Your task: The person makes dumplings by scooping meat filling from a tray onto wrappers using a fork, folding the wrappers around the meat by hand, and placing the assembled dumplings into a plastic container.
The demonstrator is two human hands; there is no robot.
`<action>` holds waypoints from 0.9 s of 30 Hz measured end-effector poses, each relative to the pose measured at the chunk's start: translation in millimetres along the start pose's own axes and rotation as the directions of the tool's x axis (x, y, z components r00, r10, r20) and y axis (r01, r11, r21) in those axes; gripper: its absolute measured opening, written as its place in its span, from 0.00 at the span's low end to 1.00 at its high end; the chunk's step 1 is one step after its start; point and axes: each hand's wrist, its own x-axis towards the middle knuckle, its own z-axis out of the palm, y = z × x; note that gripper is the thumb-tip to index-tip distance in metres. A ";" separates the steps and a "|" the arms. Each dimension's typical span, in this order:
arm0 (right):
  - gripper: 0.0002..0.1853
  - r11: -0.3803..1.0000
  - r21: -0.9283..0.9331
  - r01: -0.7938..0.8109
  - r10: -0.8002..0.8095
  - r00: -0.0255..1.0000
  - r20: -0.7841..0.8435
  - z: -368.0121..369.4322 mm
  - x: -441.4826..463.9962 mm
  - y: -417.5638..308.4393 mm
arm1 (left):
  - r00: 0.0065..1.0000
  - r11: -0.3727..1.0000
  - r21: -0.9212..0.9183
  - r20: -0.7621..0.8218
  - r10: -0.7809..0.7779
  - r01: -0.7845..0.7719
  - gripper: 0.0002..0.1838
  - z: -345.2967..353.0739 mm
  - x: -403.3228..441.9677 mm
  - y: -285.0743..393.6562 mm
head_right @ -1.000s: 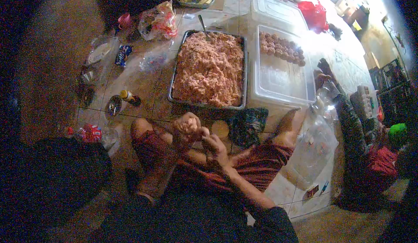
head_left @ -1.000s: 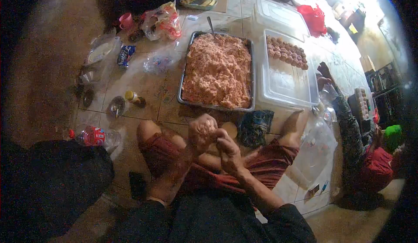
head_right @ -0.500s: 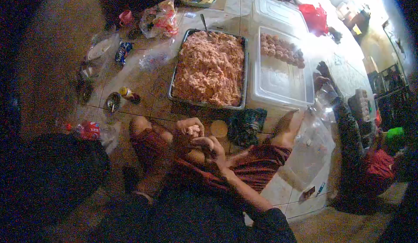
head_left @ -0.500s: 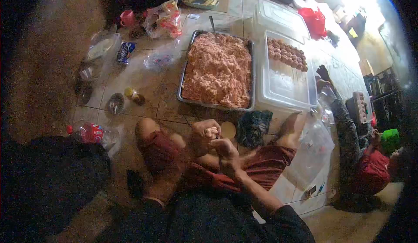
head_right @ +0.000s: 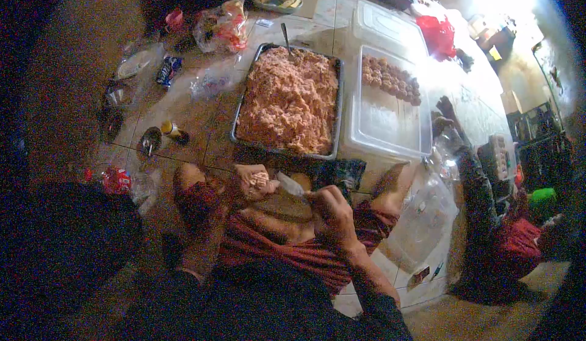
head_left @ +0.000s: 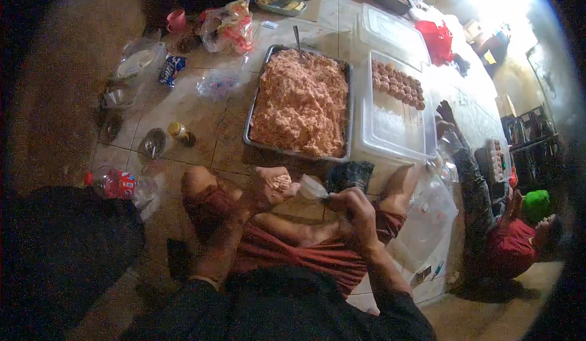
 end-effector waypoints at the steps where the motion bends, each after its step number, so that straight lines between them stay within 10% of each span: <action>1: 0.09 0.999 0.027 -0.047 0.049 0.995 -0.081 6.6 -1.3 1.1 | 0.985 0.990 -0.037 0.113 -0.129 0.134 0.15 6.0 0.5 -3.9; 2: 0.08 0.994 0.054 -0.092 0.100 0.982 -0.160 13.9 -2.5 2.7 | 0.941 0.962 -0.044 0.223 -0.253 0.269 0.15 12.1 1.0 -7.8; 4: 0.05 0.997 0.036 -0.067 0.069 0.994 -0.080 27.0 -6.5 10.8 | 0.938 0.945 -0.169 -0.254 0.235 -0.282 0.17 24.4 -19.9 37.7; 5: 0.05 0.990 0.085 -0.116 0.121 0.991 -0.054 30.8 -12.6 15.3 | 0.855 0.901 0.084 -0.287 0.431 -0.426 0.17 14.1 -19.4 50.6; 6: 0.05 0.985 0.113 -0.129 0.140 0.986 -0.093 23.9 -7.0 -0.4 | 0.852 0.898 0.084 -0.288 0.438 -0.433 0.17 14.5 -19.5 48.6; 8: 0.05 0.972 0.177 -0.157 0.186 0.970 -0.159 21.5 -5.0 -11.2 | 0.904 0.769 -0.480 -0.285 0.319 -0.422 0.18 18.0 -27.8 33.1; 10: 0.04 0.949 0.250 -0.193 0.246 0.947 -0.206 28.4 -8.9 -13.6 | 0.993 0.802 -0.597 0.070 0.098 -0.037 0.20 3.7 -28.1 27.9; 12: 0.04 0.992 0.019 -0.127 0.128 0.989 -0.072 36.6 -4.0 -5.0 | 0.953 0.947 -0.141 -0.140 0.269 -0.288 0.21 9.9 -24.8 37.9; 14: 0.03 0.973 0.059 -0.224 0.226 0.974 -0.027 28.3 -0.2 -11.3 | 0.899 0.911 -0.101 -0.240 0.367 -0.399 0.21 16.6 -15.3 11.9; 16: 0.03 0.988 0.068 -0.140 0.147 0.982 -0.122 28.2 -0.4 -16.1 | 0.897 0.934 0.161 -0.268 0.352 -0.318 0.22 18.0 -22.2 25.4; 20: 0.04 0.964 0.170 -0.203 0.226 0.965 -0.131 31.7 -5.6 -12.2 | 0.884 0.901 -0.199 -0.359 0.300 -0.387 0.21 12.7 -27.8 40.3; 24: 0.02 0.991 0.066 -0.117 0.120 0.992 -0.042 38.2 0.9 -15.3 | 0.983 0.974 -0.140 -0.073 0.168 -0.177 0.20 -5.6 -32.6 51.9; 27: 0.05 0.974 0.082 -0.210 0.216 0.974 -0.072 28.7 -0.6 -16.2 | 0.943 0.961 -0.095 -0.241 0.230 -0.259 0.20 -0.5 -32.9 49.4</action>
